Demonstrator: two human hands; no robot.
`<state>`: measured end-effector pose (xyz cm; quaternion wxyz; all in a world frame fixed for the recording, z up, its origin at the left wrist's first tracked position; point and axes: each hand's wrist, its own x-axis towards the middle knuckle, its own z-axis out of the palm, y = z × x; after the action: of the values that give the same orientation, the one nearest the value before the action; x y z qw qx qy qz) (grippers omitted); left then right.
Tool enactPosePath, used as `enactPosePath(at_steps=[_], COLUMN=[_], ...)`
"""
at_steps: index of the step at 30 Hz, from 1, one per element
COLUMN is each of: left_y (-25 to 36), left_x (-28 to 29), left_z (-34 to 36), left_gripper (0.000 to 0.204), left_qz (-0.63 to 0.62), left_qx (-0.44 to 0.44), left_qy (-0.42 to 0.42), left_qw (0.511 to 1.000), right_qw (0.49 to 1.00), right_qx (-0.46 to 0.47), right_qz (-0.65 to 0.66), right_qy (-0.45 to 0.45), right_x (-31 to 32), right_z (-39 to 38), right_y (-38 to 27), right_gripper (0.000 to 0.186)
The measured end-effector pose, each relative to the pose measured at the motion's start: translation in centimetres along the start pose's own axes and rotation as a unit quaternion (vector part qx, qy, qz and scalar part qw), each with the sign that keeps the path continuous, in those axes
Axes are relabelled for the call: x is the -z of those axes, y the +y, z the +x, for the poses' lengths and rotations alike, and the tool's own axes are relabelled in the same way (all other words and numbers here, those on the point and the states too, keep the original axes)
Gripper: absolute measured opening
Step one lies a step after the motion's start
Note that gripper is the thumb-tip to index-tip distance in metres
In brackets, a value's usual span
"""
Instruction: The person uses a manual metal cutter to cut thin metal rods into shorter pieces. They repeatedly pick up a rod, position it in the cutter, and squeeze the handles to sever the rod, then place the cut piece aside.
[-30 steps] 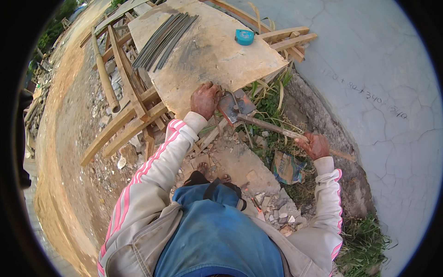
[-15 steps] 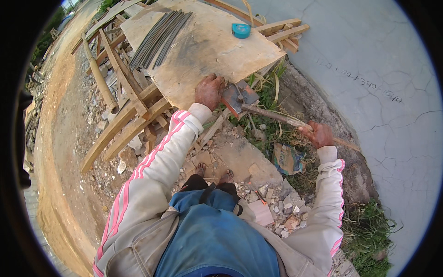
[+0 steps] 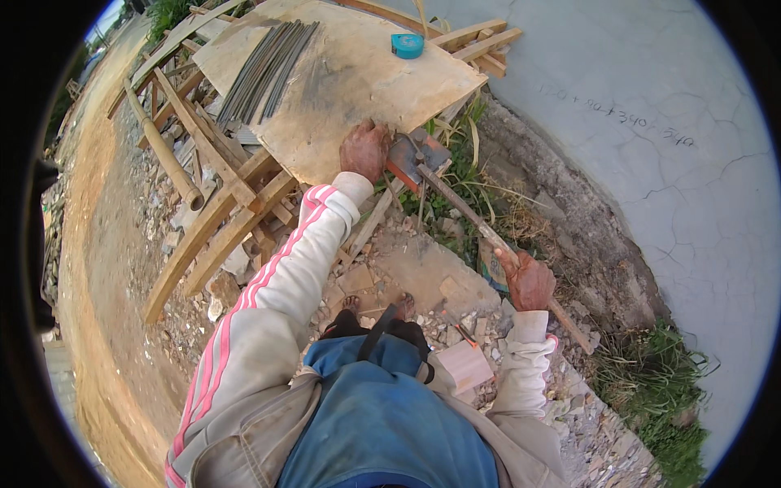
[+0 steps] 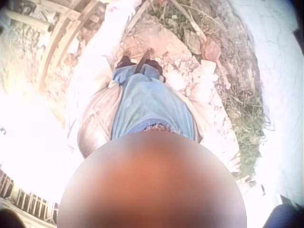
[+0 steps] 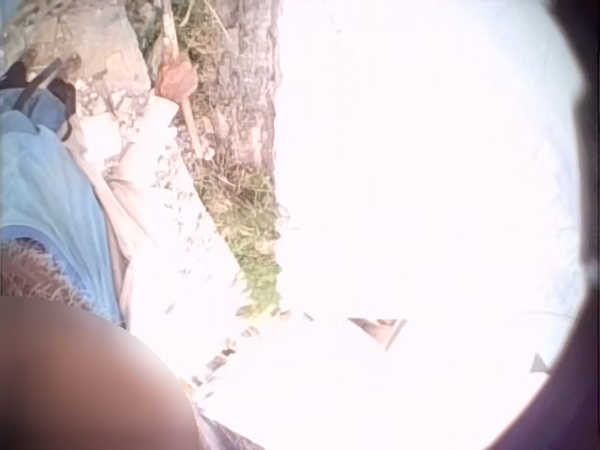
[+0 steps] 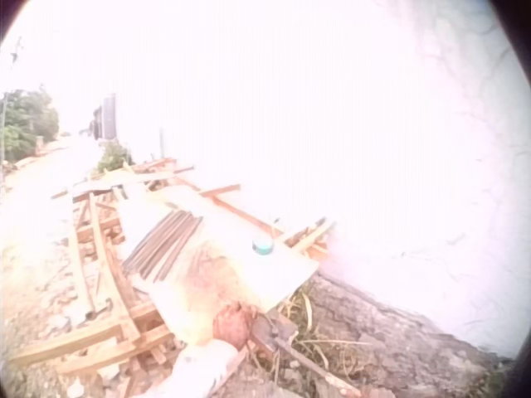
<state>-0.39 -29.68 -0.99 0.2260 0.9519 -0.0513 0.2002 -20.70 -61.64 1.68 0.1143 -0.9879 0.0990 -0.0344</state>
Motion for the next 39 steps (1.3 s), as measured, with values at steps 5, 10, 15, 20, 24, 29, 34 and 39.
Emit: enactPosePath(at_steps=[5, 10, 15, 20, 24, 29, 34, 39], left_y=[0.2, 0.0, -0.3, -0.5, -0.4, 0.0, -0.2, -2.4], left_x=[0.0, 0.2, -0.3, -1.0, -0.8, -0.4, -0.5, 0.9], left_z=[-0.1, 0.0, 0.3, 0.4, 0.3, 0.3, 0.5, 0.3], left_gripper=[0.018, 0.016, 0.015, 0.017, 0.015, 0.017, 0.019, 0.026], left_qz=[0.035, 0.033, 0.056, 0.075, 0.081, 0.081, 0.089, 0.028], left_qx=[-0.004, -0.016, -0.035, -0.036, -0.045, -0.033, -0.038, -0.141], left_qy=[-0.005, -0.003, 0.01, 0.012, 0.002, -0.028, -0.042, -0.042], left_qw=[0.999, 0.999, 0.998, 0.996, 0.996, 0.996, 0.994, 0.989], right_qw=[0.998, 0.997, 0.994, 0.992, 0.986, 0.973, 0.965, 0.986], right_qx=[-0.059, 0.052, -0.044, -0.108, -0.139, -0.208, -0.242, -0.163], right_qz=[0.007, 0.062, 0.062, -0.058, -0.093, -0.097, -0.066, 0.007], right_qy=[0.008, -0.013, -0.081, 0.025, 0.022, 0.029, 0.076, -0.016], right_x=[-0.3, 0.4, 2.9, 1.2, 2.2, 2.5, 2.0, 5.1], right_z=[-3.2, -3.7, -9.4, -13.7, -16.4, -22.0, -25.2, -23.0], right_y=[-2.6, 0.8, 10.3, 13.3, 10.3, 2.1, -3.7, -0.5], right_gripper=[0.07, 0.061, 0.059, 0.066, 0.068, 0.065, 0.06, 0.057])
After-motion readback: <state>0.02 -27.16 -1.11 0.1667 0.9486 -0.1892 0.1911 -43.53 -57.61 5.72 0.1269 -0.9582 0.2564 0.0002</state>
